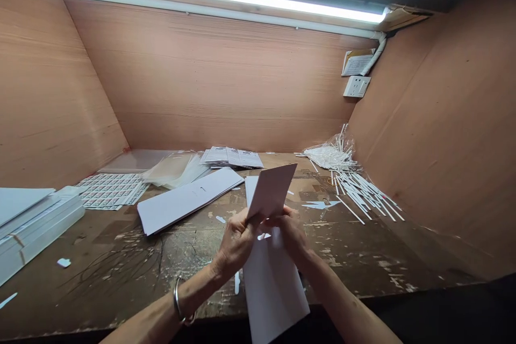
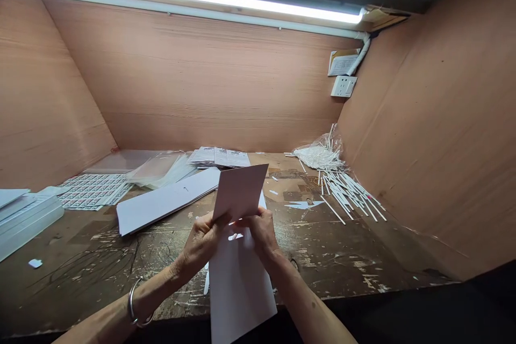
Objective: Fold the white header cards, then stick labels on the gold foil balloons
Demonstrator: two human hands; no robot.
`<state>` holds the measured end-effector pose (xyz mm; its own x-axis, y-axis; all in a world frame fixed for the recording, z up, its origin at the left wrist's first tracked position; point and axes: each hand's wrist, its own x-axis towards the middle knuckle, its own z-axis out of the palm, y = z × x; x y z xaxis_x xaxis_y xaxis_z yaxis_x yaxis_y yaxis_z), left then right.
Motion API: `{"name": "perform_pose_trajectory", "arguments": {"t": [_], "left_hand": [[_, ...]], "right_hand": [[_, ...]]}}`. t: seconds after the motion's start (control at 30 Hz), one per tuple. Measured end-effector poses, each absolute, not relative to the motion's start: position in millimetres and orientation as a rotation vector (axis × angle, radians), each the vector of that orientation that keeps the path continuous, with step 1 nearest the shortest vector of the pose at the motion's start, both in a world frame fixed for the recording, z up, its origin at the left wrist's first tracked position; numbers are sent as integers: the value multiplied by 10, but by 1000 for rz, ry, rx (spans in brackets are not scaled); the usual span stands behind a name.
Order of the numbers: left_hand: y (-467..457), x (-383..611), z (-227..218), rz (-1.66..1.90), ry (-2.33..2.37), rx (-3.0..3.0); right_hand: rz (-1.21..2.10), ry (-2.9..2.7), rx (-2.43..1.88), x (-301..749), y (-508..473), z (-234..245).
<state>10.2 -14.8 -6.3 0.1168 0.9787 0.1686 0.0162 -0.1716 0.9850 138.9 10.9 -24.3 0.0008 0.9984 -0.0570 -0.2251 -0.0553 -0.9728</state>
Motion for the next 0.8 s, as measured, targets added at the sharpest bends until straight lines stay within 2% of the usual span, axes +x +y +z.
{"name": "perform_pose_trajectory", "arguments": {"t": [0.17,0.47,0.8], "left_hand": [[-43,31,-55,1187,1006,1235],[167,-130,-53,1049,831,850],[-96,-190,-157,772,729,709]], "right_hand": [[1572,-904,-885,1421,143,-367],[1623,-868,-841,1409,142,-275],[1394,-653,-846,1255,235,-204]]}}
